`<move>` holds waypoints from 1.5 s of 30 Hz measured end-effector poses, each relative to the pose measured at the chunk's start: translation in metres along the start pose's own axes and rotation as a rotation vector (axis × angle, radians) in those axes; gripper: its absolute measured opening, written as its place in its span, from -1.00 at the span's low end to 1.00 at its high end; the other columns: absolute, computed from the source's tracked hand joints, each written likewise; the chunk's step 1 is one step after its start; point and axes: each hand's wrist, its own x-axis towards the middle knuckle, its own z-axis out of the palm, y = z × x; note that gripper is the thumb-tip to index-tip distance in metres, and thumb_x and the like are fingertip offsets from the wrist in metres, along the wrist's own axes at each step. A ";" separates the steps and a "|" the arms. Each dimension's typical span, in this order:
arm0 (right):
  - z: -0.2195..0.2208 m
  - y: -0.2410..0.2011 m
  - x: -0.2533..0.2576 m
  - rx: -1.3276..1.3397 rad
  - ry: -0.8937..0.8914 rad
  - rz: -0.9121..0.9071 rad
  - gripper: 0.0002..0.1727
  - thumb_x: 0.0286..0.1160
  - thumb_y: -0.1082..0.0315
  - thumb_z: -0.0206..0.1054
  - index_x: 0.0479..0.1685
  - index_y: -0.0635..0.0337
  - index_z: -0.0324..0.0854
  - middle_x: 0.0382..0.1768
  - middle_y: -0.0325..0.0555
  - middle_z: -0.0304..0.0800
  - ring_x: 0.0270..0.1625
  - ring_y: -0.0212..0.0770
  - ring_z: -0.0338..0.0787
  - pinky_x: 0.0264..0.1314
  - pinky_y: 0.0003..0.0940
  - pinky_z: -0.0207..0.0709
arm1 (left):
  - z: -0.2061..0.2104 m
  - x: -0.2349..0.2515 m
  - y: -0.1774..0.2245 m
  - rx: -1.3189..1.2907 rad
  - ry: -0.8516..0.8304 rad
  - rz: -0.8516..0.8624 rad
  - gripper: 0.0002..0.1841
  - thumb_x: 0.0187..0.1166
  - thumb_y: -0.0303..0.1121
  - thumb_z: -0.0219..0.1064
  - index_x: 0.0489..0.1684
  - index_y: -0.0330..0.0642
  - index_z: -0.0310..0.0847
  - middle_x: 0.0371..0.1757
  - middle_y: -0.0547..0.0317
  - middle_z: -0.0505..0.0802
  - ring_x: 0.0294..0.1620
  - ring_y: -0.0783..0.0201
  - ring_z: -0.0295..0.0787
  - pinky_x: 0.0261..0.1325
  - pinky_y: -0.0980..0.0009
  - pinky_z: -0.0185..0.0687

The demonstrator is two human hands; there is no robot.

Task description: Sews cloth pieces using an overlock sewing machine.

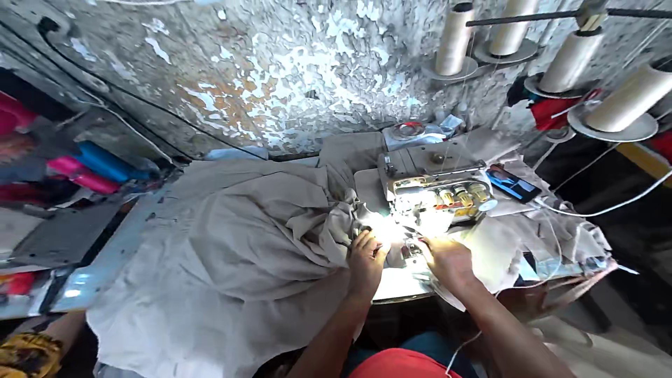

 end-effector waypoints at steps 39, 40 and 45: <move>-0.014 0.160 -0.068 -0.018 0.103 0.428 -0.58 0.75 0.36 0.13 0.46 0.36 0.62 0.57 0.44 0.48 0.67 0.55 0.35 0.61 0.49 0.20 | -0.118 0.008 -0.103 0.345 -0.266 -0.124 -0.69 0.62 -0.56 0.27 0.24 -0.58 0.65 0.48 -0.48 0.63 0.51 -0.44 0.54 0.56 -0.29 0.34; -0.013 0.150 -0.072 -0.008 0.152 0.359 -0.59 0.72 0.38 0.15 0.42 0.36 0.65 0.55 0.45 0.50 0.67 0.58 0.34 0.60 0.53 0.17 | -0.118 -0.001 -0.114 0.284 -0.177 -0.100 -0.64 0.58 -0.54 0.32 0.26 -0.65 0.59 0.49 -0.52 0.61 0.52 -0.44 0.55 0.56 -0.25 0.38; -0.004 0.085 -0.082 0.155 0.199 0.073 -0.69 0.62 0.40 0.24 0.05 0.46 0.81 0.17 0.36 0.83 0.32 0.45 0.75 0.42 0.32 0.53 | -0.131 -0.032 -0.101 0.057 0.163 -0.168 -0.55 0.52 -0.39 0.45 0.30 -0.50 0.56 0.62 -0.38 0.49 0.64 -0.11 0.45 0.57 0.00 0.46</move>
